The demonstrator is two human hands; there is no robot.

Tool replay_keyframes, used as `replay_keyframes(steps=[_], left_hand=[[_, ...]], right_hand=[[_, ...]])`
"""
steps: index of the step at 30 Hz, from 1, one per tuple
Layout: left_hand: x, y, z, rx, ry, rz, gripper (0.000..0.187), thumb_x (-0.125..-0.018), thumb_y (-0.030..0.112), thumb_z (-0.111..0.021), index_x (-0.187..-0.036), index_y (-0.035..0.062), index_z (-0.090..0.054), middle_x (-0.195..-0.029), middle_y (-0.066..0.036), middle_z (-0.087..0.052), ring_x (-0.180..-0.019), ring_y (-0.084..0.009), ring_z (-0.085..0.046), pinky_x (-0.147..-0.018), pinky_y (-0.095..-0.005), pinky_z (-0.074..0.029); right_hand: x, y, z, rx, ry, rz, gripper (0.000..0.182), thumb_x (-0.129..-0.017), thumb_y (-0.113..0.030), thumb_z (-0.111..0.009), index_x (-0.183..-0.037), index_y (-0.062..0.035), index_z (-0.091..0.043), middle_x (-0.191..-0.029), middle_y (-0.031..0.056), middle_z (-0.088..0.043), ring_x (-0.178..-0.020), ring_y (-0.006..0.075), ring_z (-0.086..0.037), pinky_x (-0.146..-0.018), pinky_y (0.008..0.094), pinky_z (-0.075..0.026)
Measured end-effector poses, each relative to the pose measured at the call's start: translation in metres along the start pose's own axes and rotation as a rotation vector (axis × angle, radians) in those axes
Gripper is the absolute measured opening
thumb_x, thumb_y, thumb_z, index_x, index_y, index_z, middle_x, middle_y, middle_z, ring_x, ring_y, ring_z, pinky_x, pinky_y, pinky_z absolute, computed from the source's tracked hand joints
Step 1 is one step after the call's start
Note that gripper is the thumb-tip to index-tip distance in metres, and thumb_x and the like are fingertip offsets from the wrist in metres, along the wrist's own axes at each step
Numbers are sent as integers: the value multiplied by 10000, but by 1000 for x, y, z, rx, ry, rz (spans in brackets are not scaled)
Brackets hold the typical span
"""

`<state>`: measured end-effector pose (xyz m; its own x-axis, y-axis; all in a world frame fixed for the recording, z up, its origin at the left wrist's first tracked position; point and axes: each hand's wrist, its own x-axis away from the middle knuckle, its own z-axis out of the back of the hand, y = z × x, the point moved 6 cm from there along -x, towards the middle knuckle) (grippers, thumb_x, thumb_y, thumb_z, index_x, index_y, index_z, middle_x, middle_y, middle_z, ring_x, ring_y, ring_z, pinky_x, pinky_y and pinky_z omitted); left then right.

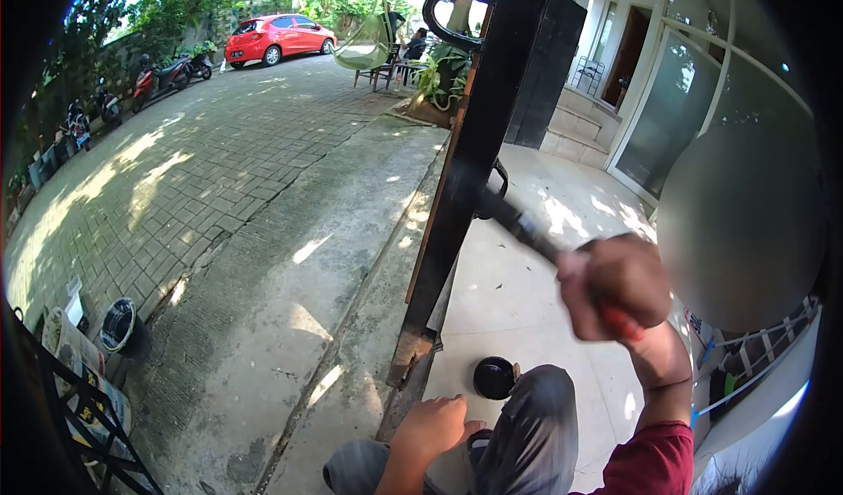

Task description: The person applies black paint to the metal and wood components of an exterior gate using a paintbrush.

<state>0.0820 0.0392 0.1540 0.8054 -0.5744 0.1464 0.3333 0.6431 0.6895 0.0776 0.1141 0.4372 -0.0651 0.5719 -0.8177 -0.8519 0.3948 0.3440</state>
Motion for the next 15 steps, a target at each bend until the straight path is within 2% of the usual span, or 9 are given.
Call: replay_keyframes(steps=[2, 4, 5, 6, 7, 8, 10, 11, 15], left_hand=[[0, -3, -3, 10, -31, 24, 596, -889, 543, -547, -1009, -41, -568, -915, -237, -660, -922, -409, -630, -788, -477, -493], [-3, -4, -4, 11, 50, -54, 595, -886, 554, -547, -997, -30, -575, -911, -231, -661, -910, -405, -634, -782, -478, -493], [-3, -4, -5, 5, 55, -60, 595, -886, 554, -547, -997, -30, -575, -911, -231, -661, -910, -405, -634, -782, -478, -493], [-1, -3, -3, -39, 79, -40, 571, -885, 559, -537, -921, -10, -571, -874, -203, -659, -882, -390, -640, -760, -476, -501], [1, -4, -2, -81, 100, -20, 557, -884, 564, -528, -845, 10, -568, -836, -175, -656, -853, -375, -647, -738, -474, -509], [0, -5, -1, -81, 98, -23, 557, -884, 564, -528, -845, 10, -568, -836, -175, -656, -853, -375, -647, -738, -474, -509], [-4, -4, -4, 6, 37, -47, 598, -874, 560, -560, -1001, -23, -582, -939, -225, -665, -926, -399, -632, -803, -457, -498], [-3, -1, -1, 2, 41, -51, 598, -874, 560, -560, -1001, -23, -582, -939, -225, -665, -926, -399, -632, -803, -457, -498], [-3, -7, -2, 3, -3, 2, 607, -870, 563, -563, -1022, -24, -585, -962, -224, -664, -947, -398, -626, -820, -447, -497]], right_hand=[[2, 20, 2, 110, 57, -182, 230, -730, 60, -673, -672, -75, -496, -446, -2, -397, -324, 142, -385, -326, 286, -289], [-3, -5, -24, -62, -361, -27, 218, -730, 32, -699, -691, -80, -516, -440, -9, -385, -327, 140, -385, -331, 277, -282], [-12, -7, -19, -128, -338, -45, 209, -734, 26, -706, -691, -73, -527, -450, 6, -385, -336, 146, -394, -337, 273, -282], [-16, 3, -4, -37, -117, -47, 248, -736, 35, -702, -649, -72, -496, -473, 18, -395, -345, 162, -390, -341, 285, -280], [-17, 19, 7, -34, 55, -288, 272, -735, 37, -701, -627, -78, -479, -474, 20, -391, -348, 165, -392, -345, 291, -281], [-18, 14, 4, 23, -18, -202, 292, -738, 34, -705, -617, -80, -465, -472, 27, -395, -345, 168, -387, -346, 290, -283], [-17, 4, -1, 122, -147, -16, 333, -744, 28, -714, -597, -83, -436, -468, 40, -403, -339, 175, -378, -348, 288, -286], [-16, 1, 7, 56, -132, -80, 335, -741, 33, -713, -598, -87, -434, -479, 43, -418, -337, 178, -370, -346, 288, -287], [-9, 17, 22, 86, 184, -221, 290, -734, 66, -698, -664, -76, -455, -489, 26, -440, -333, 138, -373, -340, 273, -288]])
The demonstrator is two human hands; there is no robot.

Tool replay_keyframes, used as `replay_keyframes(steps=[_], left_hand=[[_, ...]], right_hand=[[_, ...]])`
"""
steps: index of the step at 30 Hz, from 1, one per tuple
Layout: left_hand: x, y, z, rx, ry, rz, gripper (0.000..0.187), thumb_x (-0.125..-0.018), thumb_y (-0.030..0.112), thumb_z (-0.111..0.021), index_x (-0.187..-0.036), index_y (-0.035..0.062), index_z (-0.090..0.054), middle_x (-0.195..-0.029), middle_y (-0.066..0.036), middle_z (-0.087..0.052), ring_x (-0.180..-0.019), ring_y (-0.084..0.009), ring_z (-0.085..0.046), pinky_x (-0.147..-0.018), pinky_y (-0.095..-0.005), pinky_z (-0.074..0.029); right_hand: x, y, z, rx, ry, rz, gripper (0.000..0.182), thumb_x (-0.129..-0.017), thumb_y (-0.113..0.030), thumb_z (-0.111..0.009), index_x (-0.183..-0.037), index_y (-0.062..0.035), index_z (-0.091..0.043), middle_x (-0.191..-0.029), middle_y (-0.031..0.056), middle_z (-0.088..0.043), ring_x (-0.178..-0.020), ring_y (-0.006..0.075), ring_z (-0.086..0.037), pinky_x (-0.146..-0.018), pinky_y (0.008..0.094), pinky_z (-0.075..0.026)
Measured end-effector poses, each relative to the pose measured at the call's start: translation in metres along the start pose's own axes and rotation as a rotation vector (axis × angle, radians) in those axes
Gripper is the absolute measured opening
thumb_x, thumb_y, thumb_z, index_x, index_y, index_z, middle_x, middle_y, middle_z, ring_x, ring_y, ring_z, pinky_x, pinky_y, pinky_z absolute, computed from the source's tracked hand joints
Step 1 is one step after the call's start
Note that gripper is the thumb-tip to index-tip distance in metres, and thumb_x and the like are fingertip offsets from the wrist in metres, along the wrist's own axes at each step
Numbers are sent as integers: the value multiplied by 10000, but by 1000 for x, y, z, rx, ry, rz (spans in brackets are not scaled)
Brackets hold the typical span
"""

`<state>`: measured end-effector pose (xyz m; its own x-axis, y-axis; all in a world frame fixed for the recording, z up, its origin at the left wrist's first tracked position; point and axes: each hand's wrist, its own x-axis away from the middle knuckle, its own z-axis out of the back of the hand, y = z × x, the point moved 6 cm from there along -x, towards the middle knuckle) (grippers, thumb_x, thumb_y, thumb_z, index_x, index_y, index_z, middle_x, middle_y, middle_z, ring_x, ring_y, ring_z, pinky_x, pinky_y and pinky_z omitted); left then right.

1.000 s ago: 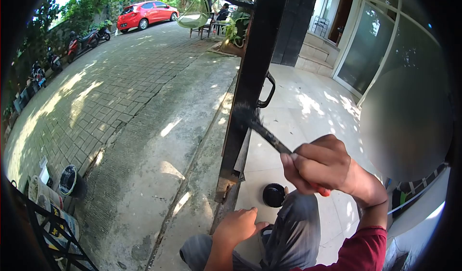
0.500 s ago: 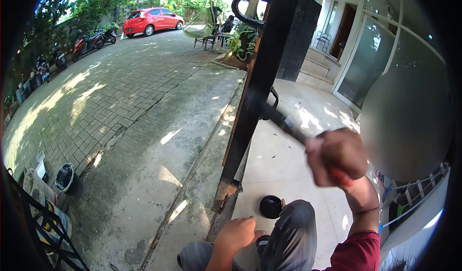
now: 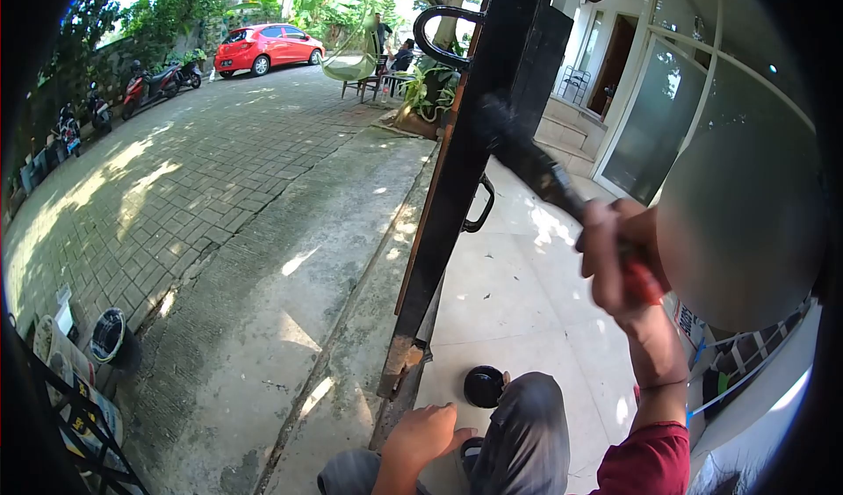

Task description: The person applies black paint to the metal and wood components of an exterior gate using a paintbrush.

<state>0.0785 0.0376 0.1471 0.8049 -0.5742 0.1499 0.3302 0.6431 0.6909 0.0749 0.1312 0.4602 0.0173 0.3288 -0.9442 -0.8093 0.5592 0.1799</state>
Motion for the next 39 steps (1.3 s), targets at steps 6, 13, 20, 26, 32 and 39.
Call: replay_keyframes(steps=[6, 13, 20, 26, 32, 39], left_hand=[[3, -1, -3, -31, -10, 7, 620, -870, 570, -558, -1043, -25, -585, -975, -222, -664, -958, -397, -624, -828, -445, -496], [3, 4, 3, -3, -94, 85, 641, -864, 579, -559, -1098, -16, -587, -1063, -220, -650, -1038, -376, -607, -889, -424, -479], [1, 4, -2, 17, 33, 44, 540, -880, 548, -539, -900, 9, -572, -900, -187, -655, -909, -377, -631, -805, -468, -493], [-1, -1, -3, 1, -49, 94, 543, -870, 550, -550, -899, 9, -581, -913, -200, -652, -916, -384, -626, -797, -467, -487], [-6, -3, -2, -19, -193, 176, 606, -850, 554, -576, -1088, -3, -605, -944, -249, -654, -963, -386, -630, -835, -418, -485], [-17, -3, 2, 13, -119, 105, 609, -852, 555, -573, -1096, -2, -601, -944, -249, -653, -961, -385, -630, -835, -419, -485]], right_hand=[[4, -5, -5, 59, -108, 83, 302, -766, 70, -671, -650, -78, -435, -475, 20, -431, -344, 120, -400, -345, 256, -298], [-1, 0, -13, 88, -147, 98, 393, -746, 18, -713, -566, -106, -386, -477, 36, -381, -337, 169, -358, -346, 294, -272], [-26, -1, -8, 54, -217, 35, 388, -786, 17, -684, -579, -87, -372, -462, 17, -434, -344, 111, -396, -359, 254, -307], [-45, -4, -7, 42, -188, 126, 354, -777, 10, -706, -595, -69, -414, -474, 10, -440, -363, 95, -393, -363, 275, -302], [-65, -6, -1, 38, -97, 230, 325, -785, 26, -687, -605, -67, -433, -463, 36, -371, -357, 114, -388, -357, 276, -289], [-77, -5, 4, 59, -81, 209, 310, -767, 15, -699, -629, -75, -436, -457, 9, -354, -349, 132, -371, -358, 296, -279]])
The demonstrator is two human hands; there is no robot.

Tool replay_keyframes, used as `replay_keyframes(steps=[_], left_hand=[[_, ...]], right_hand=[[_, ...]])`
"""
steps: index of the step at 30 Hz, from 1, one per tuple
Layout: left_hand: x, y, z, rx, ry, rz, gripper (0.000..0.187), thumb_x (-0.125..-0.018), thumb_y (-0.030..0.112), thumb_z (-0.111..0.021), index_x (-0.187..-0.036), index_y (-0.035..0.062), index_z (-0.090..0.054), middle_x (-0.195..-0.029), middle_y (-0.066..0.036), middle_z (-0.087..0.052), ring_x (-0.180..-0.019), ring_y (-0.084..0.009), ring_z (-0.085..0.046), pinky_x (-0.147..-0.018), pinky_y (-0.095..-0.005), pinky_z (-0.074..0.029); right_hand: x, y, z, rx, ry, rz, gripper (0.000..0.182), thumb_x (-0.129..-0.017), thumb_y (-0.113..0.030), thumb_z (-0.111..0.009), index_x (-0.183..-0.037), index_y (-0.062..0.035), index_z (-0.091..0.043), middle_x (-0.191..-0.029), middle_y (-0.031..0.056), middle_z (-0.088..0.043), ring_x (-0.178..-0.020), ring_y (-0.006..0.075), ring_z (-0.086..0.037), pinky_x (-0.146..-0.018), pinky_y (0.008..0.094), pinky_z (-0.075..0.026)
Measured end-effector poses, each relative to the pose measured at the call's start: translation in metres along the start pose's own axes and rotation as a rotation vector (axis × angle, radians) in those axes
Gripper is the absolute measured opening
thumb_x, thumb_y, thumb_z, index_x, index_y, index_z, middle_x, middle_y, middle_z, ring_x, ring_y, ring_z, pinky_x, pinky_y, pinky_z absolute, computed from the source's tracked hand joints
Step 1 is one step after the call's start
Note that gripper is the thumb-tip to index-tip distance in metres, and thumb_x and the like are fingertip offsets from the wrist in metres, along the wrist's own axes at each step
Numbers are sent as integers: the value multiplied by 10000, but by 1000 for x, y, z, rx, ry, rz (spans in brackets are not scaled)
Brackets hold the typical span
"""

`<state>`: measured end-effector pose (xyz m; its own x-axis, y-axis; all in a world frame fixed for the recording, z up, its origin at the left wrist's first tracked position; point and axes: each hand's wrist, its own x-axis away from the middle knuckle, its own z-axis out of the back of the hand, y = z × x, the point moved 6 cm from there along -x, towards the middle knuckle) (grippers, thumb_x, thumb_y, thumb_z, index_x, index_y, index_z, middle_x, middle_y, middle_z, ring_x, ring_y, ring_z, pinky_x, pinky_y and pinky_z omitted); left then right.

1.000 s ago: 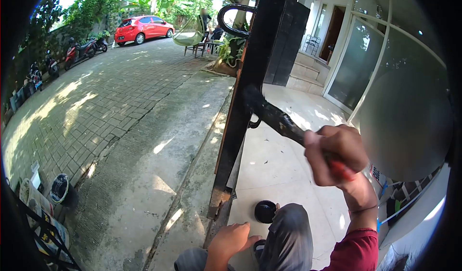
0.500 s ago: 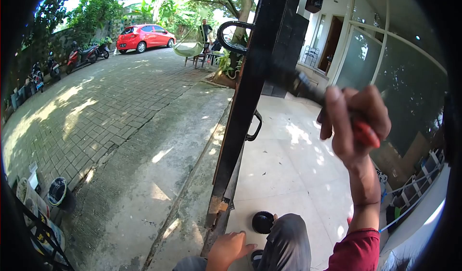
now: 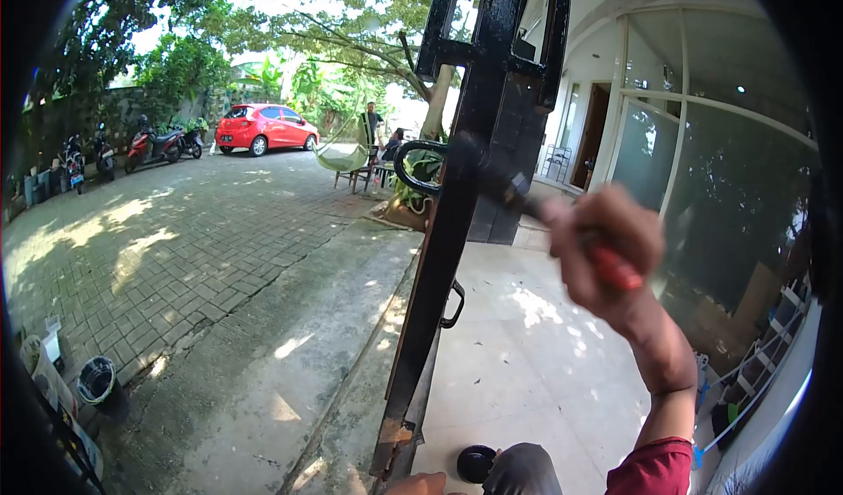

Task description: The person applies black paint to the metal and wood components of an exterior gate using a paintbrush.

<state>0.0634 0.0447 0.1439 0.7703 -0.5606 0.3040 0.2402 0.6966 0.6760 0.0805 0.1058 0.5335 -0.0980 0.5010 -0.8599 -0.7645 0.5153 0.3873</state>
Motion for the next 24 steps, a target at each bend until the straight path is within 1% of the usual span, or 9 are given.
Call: replay_keyframes(steps=[2, 6, 8, 9, 11, 14, 18, 22, 24], left_hand=[[-1, 1, 1, -8, 11, -8, 610, -852, 556, -572, -1098, -1, -599, -944, -249, -653, -961, -385, -630, -834, -419, -485], [-1, -1, 3, -25, 22, -16, 611, -853, 557, -570, -1102, -1, -597, -943, -249, -653, -960, -385, -631, -834, -419, -484], [-1, 1, 1, -19, 21, -18, 612, -853, 557, -569, -1104, 0, -596, -943, -248, -653, -959, -384, -631, -834, -419, -484], [-1, 1, 2, -20, 26, -23, 612, -854, 557, -569, -1105, 0, -595, -943, -248, -653, -959, -384, -631, -833, -419, -484], [-1, -4, 1, -28, 26, -28, 613, -854, 558, -568, -1107, 0, -594, -943, -248, -653, -958, -384, -631, -833, -419, -484], [-1, -1, 2, -20, 33, -34, 614, -855, 559, -567, -1110, 1, -593, -942, -248, -653, -957, -384, -631, -833, -419, -484], [-2, -4, 0, -25, 40, -41, 616, -856, 559, -565, -1115, 1, -590, -942, -248, -653, -956, -383, -631, -832, -419, -484], [-2, -3, 0, -20, 52, -55, 617, -857, 560, -563, -1119, 2, -588, -941, -248, -653, -955, -383, -632, -832, -419, -484], [-2, -6, 2, -41, 52, -53, 618, -857, 561, -562, -1121, 2, -587, -941, -248, -653, -955, -383, -632, -832, -419, -484]], right_hand=[[1, -13, -8, -16, -245, 67, 292, -784, 17, -685, -635, -67, -448, -456, 2, -374, -370, 88, -384, -362, 281, -281], [-20, 12, 16, -103, 194, -108, 278, -794, 21, -669, -636, -50, -452, -465, 1, -403, -384, 78, -382, -374, 255, -291], [-20, -3, -2, 61, -156, 129, 332, -848, 42, -605, -614, -71, -397, -457, -9, -481, -366, 59, -471, -353, 220, -300], [-24, -7, 5, 1, -187, 73, 334, -851, 33, -607, -613, -71, -398, -460, -15, -474, -370, 59, -464, -368, 227, -301], [-31, 12, 16, -150, 48, -154, 338, -851, 24, -617, -614, -64, -393, -472, -11, -483, -367, 55, -454, -360, 227, -295], [-24, 8, 3, 21, -67, 126, 308, -887, 9, -606, -665, -49, -400, -470, 9, -487, -359, 46, -464, -323, 213, -267], [-30, 23, 20, -338, 185, -424, 318, -842, -8, -638, -629, -30, -403, -490, 26, -419, -445, 25, -356, -393, 246, -261], [-17, 14, 5, -125, -145, -183, 322, -848, -19, -641, -623, -53, -412, -496, -11, -455, -459, 29, -384, -402, 249, -272], [-26, 22, 23, -402, 216, -453, 324, -845, -16, -637, -618, -50, -407, -480, -17, -432, -445, 34, -371, -397, 245, -263]])
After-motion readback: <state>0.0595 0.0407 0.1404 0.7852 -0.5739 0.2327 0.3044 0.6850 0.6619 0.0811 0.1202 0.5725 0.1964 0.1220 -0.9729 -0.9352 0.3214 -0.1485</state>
